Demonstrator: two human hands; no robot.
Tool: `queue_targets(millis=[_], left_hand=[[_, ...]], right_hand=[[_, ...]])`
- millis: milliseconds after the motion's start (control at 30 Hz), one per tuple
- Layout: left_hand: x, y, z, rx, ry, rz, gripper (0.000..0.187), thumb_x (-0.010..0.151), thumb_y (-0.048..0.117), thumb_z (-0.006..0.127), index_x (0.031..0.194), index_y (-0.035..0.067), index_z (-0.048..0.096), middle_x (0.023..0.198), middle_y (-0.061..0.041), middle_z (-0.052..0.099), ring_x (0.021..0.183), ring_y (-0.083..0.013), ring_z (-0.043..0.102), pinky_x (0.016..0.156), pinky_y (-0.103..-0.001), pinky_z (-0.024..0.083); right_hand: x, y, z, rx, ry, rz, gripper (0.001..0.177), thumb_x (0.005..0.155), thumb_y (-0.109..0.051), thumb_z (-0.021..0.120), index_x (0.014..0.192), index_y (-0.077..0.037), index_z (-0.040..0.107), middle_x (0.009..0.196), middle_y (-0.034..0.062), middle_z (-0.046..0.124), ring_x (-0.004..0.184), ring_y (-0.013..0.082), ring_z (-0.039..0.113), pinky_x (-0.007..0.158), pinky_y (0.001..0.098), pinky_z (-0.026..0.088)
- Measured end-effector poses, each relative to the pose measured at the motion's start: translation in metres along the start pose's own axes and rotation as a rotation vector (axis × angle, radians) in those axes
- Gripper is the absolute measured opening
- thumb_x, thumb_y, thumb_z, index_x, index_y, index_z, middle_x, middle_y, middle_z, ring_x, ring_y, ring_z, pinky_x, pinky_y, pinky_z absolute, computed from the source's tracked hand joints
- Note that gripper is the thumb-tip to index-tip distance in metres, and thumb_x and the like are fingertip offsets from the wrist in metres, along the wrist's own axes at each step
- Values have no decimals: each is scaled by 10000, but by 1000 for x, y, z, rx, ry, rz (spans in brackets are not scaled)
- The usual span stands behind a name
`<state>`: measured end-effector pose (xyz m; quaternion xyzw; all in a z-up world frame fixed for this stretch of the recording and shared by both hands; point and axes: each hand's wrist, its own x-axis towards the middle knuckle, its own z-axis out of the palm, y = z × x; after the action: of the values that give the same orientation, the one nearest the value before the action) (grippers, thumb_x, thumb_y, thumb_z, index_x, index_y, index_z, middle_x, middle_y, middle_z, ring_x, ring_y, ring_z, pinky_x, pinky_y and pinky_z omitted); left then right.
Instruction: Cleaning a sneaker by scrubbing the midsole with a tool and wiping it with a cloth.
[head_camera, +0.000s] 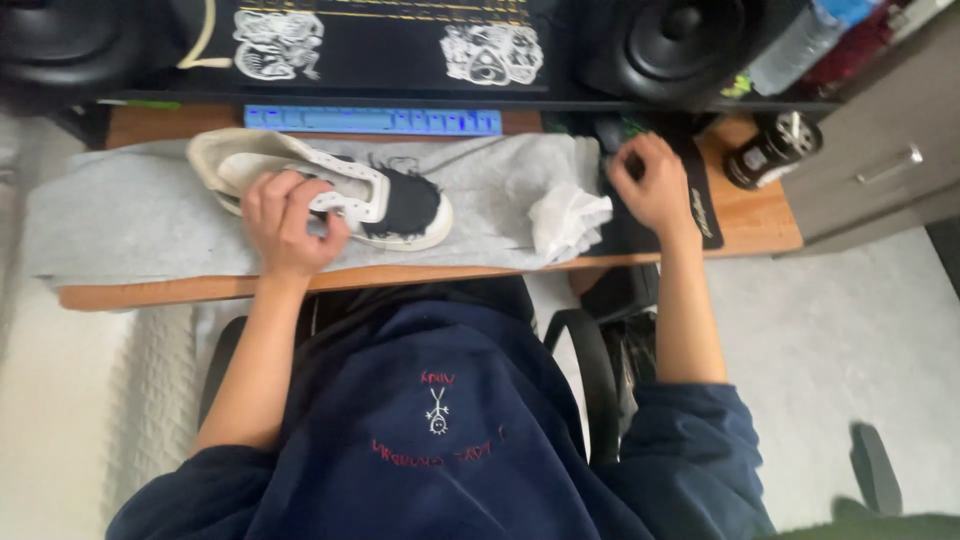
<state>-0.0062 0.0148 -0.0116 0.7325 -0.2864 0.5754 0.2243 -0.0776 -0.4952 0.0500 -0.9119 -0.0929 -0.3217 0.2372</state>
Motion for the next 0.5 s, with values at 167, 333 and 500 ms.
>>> queue_targets(millis=[167,333,500], left_hand=[[15,9,-23,-125,-98,-73,400,798,392,730,1099,131,694,1073,-88,570,976,-316,570,880,-431,465],[31,-2,-45,-139,-159,-224,538,784,471,823,1133,98,654,1058,-91,597,952,-309,608,878,-424,450],[33,-7,-55,-160,-318,-289,509,791,480,879,1001,85,637,1008,-71,605,977,-287,612,986,-414,407]], right_hand=[[-7,-17,-10,-129,-87,77,380,910,-134,803,1230,-38,622,1065,190,697,1051,435,664,916,553,493],[-20,-70,-21,33,13,71,300,940,-35,736,1212,-65,613,1082,127,665,1036,366,670,904,462,507],[-39,-136,-8,102,-211,-103,689,741,-221,844,1355,-13,610,1327,303,603,1314,536,519,1103,593,395]])
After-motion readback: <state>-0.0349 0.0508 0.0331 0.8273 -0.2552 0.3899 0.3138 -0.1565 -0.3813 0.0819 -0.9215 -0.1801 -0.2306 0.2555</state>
